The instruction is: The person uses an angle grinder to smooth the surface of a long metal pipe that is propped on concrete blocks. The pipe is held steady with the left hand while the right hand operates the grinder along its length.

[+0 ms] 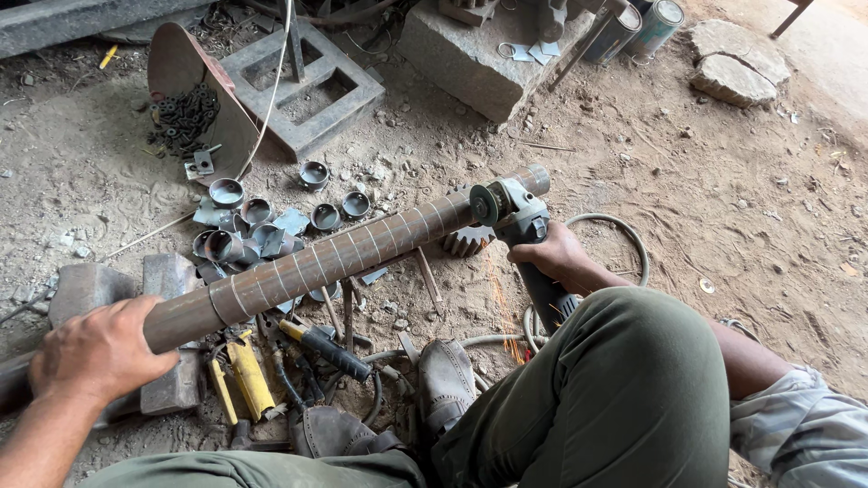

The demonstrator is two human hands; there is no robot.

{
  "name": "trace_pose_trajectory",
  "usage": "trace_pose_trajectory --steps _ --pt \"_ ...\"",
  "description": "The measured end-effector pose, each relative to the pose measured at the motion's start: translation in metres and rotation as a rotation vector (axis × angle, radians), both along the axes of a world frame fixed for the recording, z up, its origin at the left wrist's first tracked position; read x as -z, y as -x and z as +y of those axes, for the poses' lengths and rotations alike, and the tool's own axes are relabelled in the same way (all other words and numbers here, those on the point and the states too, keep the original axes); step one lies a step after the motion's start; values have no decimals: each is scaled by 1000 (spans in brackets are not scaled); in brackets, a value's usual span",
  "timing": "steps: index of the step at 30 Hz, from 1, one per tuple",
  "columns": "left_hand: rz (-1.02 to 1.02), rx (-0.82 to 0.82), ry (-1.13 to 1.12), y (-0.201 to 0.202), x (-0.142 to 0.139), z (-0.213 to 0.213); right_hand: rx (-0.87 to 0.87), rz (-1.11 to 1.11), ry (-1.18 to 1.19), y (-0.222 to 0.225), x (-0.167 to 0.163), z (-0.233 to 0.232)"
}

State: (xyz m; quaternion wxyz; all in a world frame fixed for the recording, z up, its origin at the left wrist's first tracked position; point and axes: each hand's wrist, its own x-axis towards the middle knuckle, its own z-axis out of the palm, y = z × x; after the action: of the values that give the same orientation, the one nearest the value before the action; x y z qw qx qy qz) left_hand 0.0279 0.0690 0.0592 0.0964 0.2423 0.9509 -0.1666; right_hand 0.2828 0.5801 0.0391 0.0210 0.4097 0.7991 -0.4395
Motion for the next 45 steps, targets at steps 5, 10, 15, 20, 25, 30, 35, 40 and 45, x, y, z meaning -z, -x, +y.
trace_pose_trajectory --steps 5,10,15,20,25,30,35,40,45 --pt "100 74 -86 1 17 -9 4 -7 -3 0 -2 0" --pt "143 83 -112 2 29 -18 1 -20 -27 -1 -5 -2" --pt "208 132 -160 5 42 -25 -1 -47 -57 0 -6 -2" --pt "282 204 -217 8 56 -33 -3 -67 -39 3 -7 -1" --pt "351 228 -294 3 64 -38 -1 -57 -15 0 -6 -1" --pt "376 231 -324 -4 62 -38 27 -69 -39 1 -4 1" --pt "388 230 -310 -6 57 -36 7 -64 -64 3 -2 2" --pt "446 225 -308 -14 61 -38 8 -80 -57 4 -4 2" --pt "365 186 -329 -12 60 -35 -6 -89 -47 2 -8 3"
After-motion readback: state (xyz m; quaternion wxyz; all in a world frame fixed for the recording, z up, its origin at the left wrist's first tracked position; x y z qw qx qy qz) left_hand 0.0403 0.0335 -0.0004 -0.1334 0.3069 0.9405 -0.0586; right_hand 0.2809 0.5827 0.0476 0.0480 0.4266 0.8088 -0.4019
